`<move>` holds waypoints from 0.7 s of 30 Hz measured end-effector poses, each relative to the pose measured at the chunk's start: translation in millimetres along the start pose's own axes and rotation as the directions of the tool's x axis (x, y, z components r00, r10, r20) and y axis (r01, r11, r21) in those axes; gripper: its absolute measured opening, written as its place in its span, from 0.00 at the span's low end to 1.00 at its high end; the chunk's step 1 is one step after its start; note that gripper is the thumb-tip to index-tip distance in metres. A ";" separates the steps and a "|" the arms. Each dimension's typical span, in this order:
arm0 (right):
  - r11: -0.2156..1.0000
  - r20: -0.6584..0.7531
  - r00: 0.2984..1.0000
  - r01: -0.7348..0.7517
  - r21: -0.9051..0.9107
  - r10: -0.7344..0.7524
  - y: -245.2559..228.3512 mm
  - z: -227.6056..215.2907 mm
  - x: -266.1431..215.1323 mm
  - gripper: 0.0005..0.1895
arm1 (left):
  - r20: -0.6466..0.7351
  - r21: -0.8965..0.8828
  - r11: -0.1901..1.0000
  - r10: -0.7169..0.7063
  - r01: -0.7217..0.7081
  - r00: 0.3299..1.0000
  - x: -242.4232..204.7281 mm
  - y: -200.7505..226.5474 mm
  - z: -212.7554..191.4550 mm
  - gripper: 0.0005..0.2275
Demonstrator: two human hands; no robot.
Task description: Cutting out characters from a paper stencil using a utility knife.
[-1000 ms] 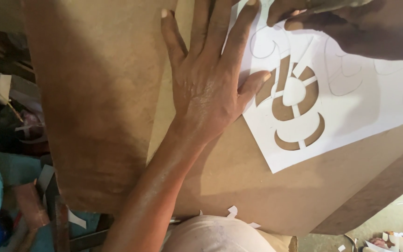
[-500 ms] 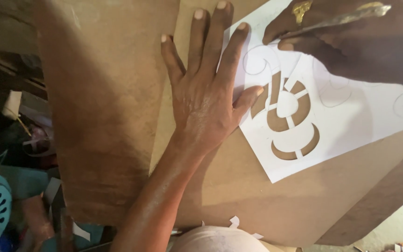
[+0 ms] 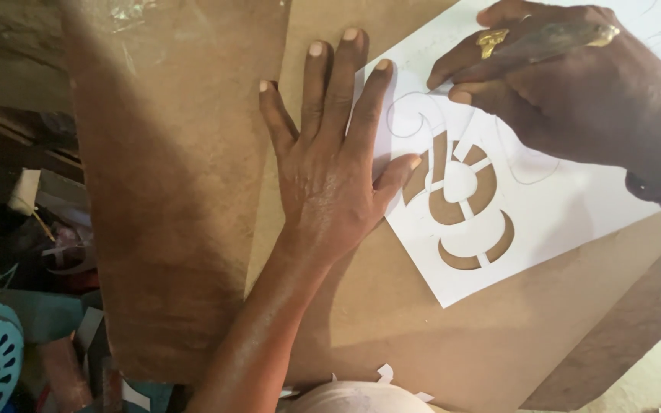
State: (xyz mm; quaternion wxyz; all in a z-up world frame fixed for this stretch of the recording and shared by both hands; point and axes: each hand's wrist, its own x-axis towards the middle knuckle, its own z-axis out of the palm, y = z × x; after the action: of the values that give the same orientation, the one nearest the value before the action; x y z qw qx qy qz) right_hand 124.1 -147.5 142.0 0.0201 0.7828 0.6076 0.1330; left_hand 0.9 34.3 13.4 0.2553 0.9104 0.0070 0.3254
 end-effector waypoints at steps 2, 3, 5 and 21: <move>1.000 -0.008 1.000 -0.030 0.005 0.030 -9.2 -5.6 4.1 0.10 | -0.019 -0.012 1.000 0.004 -0.005 1.000 -0.4 -0.8 2.5 0.41; 0.999 -0.008 0.999 -0.032 0.003 0.032 -9.6 -3.8 1.1 0.10 | -0.020 -0.013 1.000 0.007 -0.007 1.000 0.2 -0.7 1.5 0.41; 0.992 -0.040 0.992 -0.120 0.049 0.122 -10.3 0.1 -4.9 0.05 | -0.008 -0.005 1.000 0.011 -0.011 1.000 0.9 -0.6 -0.6 0.42; 0.963 -0.155 0.965 -0.177 0.204 0.210 -34.2 1.5 -13.8 0.09 | -0.012 0.005 1.000 0.001 0.000 1.000 0.1 -0.9 3.1 0.44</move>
State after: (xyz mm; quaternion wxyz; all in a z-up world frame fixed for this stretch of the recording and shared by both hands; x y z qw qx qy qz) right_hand 89.0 -151.6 131.4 -0.1207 0.8222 0.5372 0.1445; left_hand 2.9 33.7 10.9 0.2529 0.9091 0.0091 0.3309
